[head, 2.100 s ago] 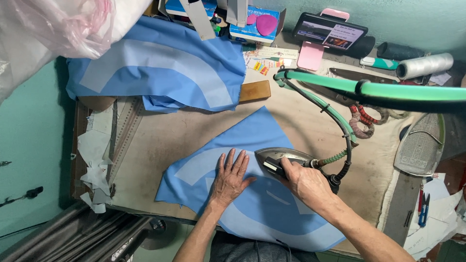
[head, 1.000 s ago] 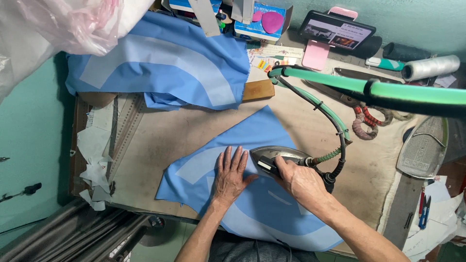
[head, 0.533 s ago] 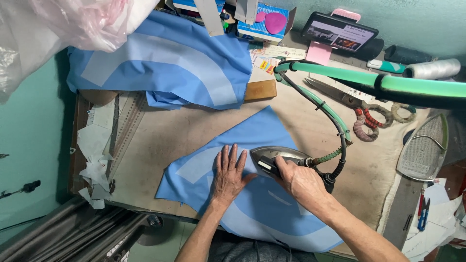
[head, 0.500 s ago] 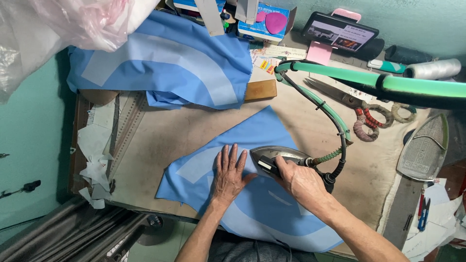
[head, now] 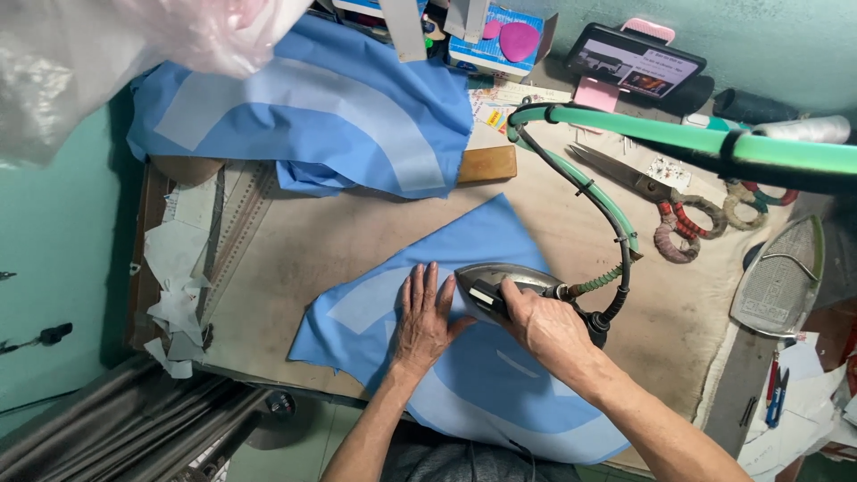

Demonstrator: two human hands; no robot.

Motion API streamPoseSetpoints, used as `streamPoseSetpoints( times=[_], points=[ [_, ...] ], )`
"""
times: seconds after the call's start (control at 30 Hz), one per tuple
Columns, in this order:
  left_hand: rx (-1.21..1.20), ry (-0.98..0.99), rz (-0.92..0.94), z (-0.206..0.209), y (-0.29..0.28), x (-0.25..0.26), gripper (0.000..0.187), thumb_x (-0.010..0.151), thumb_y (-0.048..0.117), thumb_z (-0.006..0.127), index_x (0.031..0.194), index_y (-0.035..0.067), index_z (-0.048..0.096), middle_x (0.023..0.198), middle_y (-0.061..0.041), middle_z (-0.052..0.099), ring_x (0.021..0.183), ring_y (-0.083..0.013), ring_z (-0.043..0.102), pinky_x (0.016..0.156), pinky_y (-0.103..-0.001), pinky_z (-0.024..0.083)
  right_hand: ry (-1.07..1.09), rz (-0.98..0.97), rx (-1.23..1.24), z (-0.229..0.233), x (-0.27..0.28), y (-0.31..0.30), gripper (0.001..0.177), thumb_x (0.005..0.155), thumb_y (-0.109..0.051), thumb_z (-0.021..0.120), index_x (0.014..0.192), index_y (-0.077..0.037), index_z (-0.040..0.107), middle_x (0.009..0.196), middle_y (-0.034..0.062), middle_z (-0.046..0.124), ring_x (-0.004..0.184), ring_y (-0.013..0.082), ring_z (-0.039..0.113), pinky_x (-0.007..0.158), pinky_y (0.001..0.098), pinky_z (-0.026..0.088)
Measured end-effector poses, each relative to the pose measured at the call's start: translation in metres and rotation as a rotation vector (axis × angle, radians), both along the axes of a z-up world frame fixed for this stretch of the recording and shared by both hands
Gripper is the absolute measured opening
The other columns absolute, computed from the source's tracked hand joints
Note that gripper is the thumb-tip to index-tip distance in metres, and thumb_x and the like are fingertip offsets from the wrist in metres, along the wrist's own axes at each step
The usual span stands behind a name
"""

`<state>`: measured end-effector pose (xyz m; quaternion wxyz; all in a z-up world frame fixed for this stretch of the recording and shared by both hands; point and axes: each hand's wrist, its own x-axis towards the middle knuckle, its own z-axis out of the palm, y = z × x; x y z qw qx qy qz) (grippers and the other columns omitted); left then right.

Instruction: The person places a light blue fabric piece with a white pattern on a worktable, trims a small white paper template with scissors, and irons the fabric using a steam iron. The person then trims the fabric edges with scissors.

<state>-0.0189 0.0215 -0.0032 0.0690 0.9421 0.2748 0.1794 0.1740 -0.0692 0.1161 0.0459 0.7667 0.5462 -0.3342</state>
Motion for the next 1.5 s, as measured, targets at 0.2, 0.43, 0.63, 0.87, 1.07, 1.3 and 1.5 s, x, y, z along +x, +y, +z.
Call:
streamPoseSetpoints(
  times=[0.2, 0.43, 0.63, 0.87, 1.07, 1.3, 1.5],
  points=[
    [-0.041, -0.028, 0.028, 0.007, 0.003, -0.007, 0.075, 0.092, 0.067, 0.05, 0.141, 0.009, 0.053, 0.154, -0.024, 0.04, 0.144, -0.0449, 0.036, 0.116, -0.06, 0.029, -0.028, 0.039, 0.048, 0.004, -0.01, 0.02, 0.028, 0.092, -0.034, 0.062, 0.104, -0.014, 0.045, 0.075, 0.0139, 0.063, 0.066, 0.039, 0.074, 0.06, 0.0515, 0.06],
    [-0.042, -0.041, 0.106, 0.01, 0.007, -0.026, 0.072, 0.093, 0.061, 0.055, 0.142, 0.008, 0.051, 0.152, -0.026, 0.042, 0.143, -0.0471, 0.037, 0.115, -0.063, 0.028, -0.01, 0.09, 0.127, -0.001, -0.015, 0.036, 0.032, 0.091, -0.032, 0.066, 0.105, -0.012, 0.046, 0.072, 0.015, 0.063, 0.064, 0.0404, 0.072, 0.058, 0.0541, 0.06],
    [-0.026, -0.081, 0.129, 0.015, 0.014, -0.046, 0.07, 0.095, 0.059, 0.054, 0.139, 0.005, 0.054, 0.149, -0.028, 0.044, 0.142, -0.0468, 0.038, 0.115, -0.061, 0.029, -0.108, 0.04, 0.065, 0.009, 0.021, -0.008, 0.034, 0.087, -0.037, 0.07, 0.104, -0.014, 0.052, 0.071, 0.0131, 0.068, 0.068, 0.0347, 0.075, 0.061, 0.0487, 0.062],
    [-0.019, -0.175, 0.12, 0.002, 0.011, -0.055, 0.066, 0.093, 0.05, 0.063, 0.14, 0.005, 0.055, 0.153, -0.025, 0.042, 0.145, -0.0435, 0.036, 0.113, -0.059, 0.032, -0.032, 0.099, 0.106, 0.001, -0.005, 0.039, 0.038, 0.086, -0.037, 0.07, 0.104, -0.012, 0.049, 0.074, 0.0166, 0.069, 0.068, 0.0402, 0.073, 0.061, 0.055, 0.06],
    [-0.112, -0.272, 0.173, -0.009, 0.013, -0.061, 0.047, 0.102, 0.036, 0.052, 0.132, 0.001, 0.059, 0.145, -0.024, 0.051, 0.138, -0.0436, 0.045, 0.108, -0.057, 0.038, 0.017, 0.168, 0.273, -0.009, -0.04, 0.094, 0.034, 0.089, -0.038, 0.067, 0.104, -0.013, 0.049, 0.069, 0.0112, 0.067, 0.065, 0.0348, 0.073, 0.059, 0.0488, 0.059],
    [-0.041, -0.273, 0.196, -0.004, 0.014, -0.059, 0.042, 0.099, 0.024, 0.056, 0.134, 0.0, 0.058, 0.143, -0.023, 0.054, 0.137, -0.0431, 0.047, 0.108, -0.054, 0.037, 0.05, 0.137, 0.156, -0.015, -0.01, 0.064, 0.038, 0.089, -0.041, 0.066, 0.105, -0.011, 0.049, 0.072, 0.0173, 0.069, 0.07, 0.0402, 0.073, 0.063, 0.0556, 0.059],
    [0.03, -0.298, 0.2, 0.002, 0.013, -0.051, 0.039, 0.1, 0.023, 0.055, 0.132, 0.001, 0.06, 0.142, -0.022, 0.056, 0.136, -0.0418, 0.049, 0.107, -0.053, 0.04, -0.014, 0.086, 0.086, -0.002, 0.027, -0.009, 0.033, 0.086, -0.036, 0.068, 0.098, -0.013, 0.048, 0.067, 0.015, 0.066, 0.069, 0.0383, 0.073, 0.06, 0.0527, 0.059]
  ],
)
